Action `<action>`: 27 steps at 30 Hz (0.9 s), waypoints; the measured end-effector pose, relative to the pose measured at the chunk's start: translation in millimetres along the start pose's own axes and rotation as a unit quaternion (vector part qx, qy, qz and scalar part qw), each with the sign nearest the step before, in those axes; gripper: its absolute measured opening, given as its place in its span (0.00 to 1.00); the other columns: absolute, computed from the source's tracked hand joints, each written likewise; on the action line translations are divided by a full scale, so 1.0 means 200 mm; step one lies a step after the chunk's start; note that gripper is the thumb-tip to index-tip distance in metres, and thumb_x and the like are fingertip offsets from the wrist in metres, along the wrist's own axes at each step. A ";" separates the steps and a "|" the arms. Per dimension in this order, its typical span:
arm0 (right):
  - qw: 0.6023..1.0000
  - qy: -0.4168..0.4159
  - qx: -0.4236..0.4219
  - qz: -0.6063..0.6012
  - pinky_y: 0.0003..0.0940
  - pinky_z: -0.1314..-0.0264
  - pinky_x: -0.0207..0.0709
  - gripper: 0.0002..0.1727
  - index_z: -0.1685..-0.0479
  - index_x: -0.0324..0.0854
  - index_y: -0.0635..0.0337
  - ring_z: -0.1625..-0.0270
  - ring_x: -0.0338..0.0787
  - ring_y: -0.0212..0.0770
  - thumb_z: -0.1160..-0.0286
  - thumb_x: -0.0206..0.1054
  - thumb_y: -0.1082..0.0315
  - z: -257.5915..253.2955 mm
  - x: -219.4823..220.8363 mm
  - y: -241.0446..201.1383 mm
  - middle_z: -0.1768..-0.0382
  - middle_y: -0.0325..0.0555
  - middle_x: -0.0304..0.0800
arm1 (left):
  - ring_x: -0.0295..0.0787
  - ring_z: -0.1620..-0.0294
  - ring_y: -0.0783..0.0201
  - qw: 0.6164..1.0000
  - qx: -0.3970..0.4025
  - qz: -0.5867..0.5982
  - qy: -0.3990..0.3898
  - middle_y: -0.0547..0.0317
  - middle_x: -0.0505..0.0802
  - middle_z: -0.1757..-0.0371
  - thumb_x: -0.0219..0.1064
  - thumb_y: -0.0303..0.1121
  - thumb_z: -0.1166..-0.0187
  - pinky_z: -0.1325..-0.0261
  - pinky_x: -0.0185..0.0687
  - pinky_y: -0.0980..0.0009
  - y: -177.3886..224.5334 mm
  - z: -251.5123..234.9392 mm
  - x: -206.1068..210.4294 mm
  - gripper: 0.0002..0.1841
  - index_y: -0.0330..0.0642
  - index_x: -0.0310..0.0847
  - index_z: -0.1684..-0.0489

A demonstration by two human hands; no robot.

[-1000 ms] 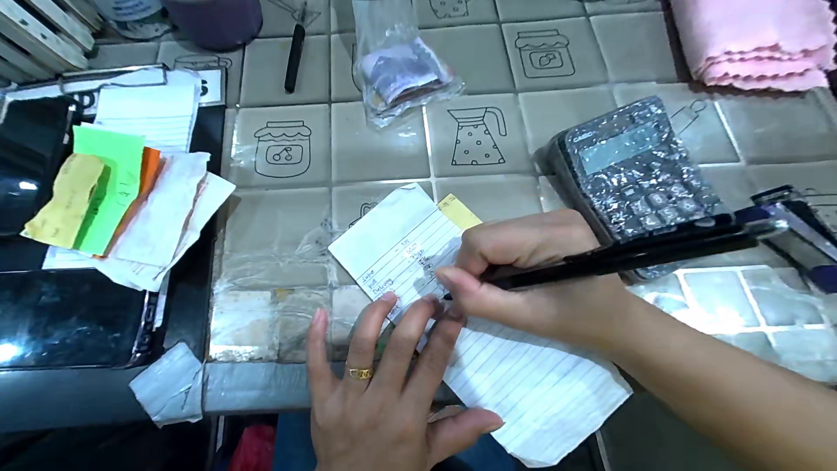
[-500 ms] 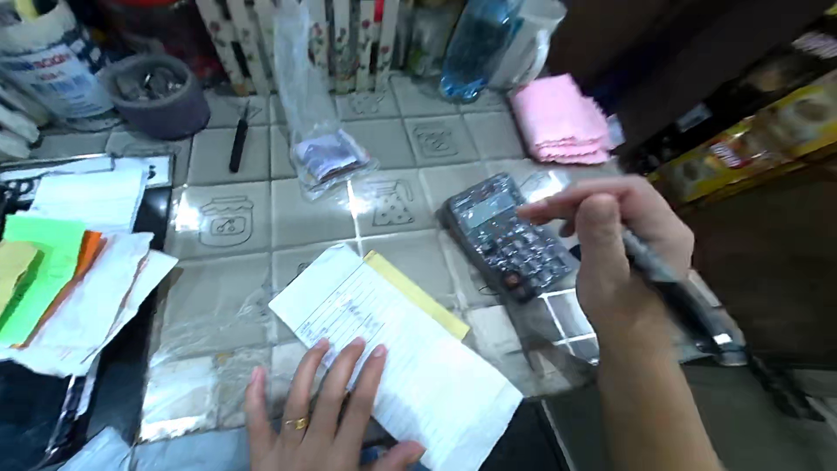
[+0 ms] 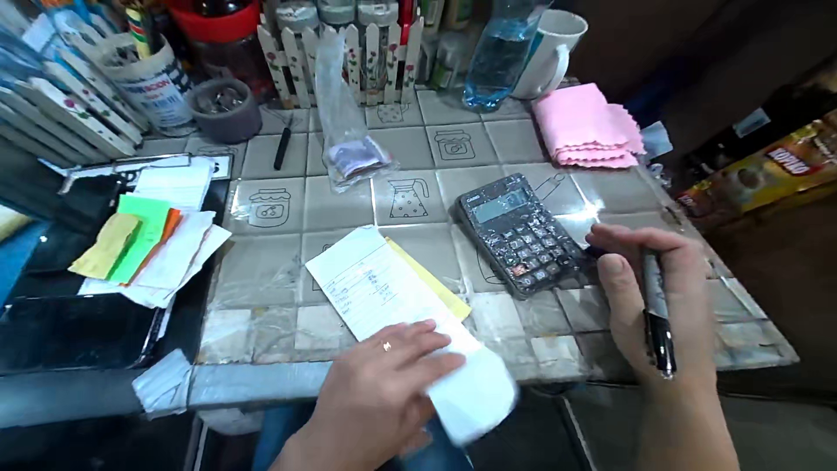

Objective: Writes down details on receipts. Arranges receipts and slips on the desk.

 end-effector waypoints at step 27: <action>0.993 0.076 -0.049 -0.077 0.30 0.35 0.78 0.28 0.39 0.80 0.64 0.43 0.84 0.26 0.05 0.41 0.51 -0.01 -0.07 -0.05 0.45 0.38 0.86 | 0.77 0.21 0.71 0.999 -0.020 0.015 -0.036 0.69 0.90 0.32 0.61 0.44 0.14 0.13 0.68 0.59 0.00 0.03 0.00 0.17 0.50 0.91 0.38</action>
Point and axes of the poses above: each hand's wrist, its own z-axis away from the middle knuckle, its own x-axis out of the palm, y = z × x, the point moved 9 cm from there along -z, towards the middle knuckle
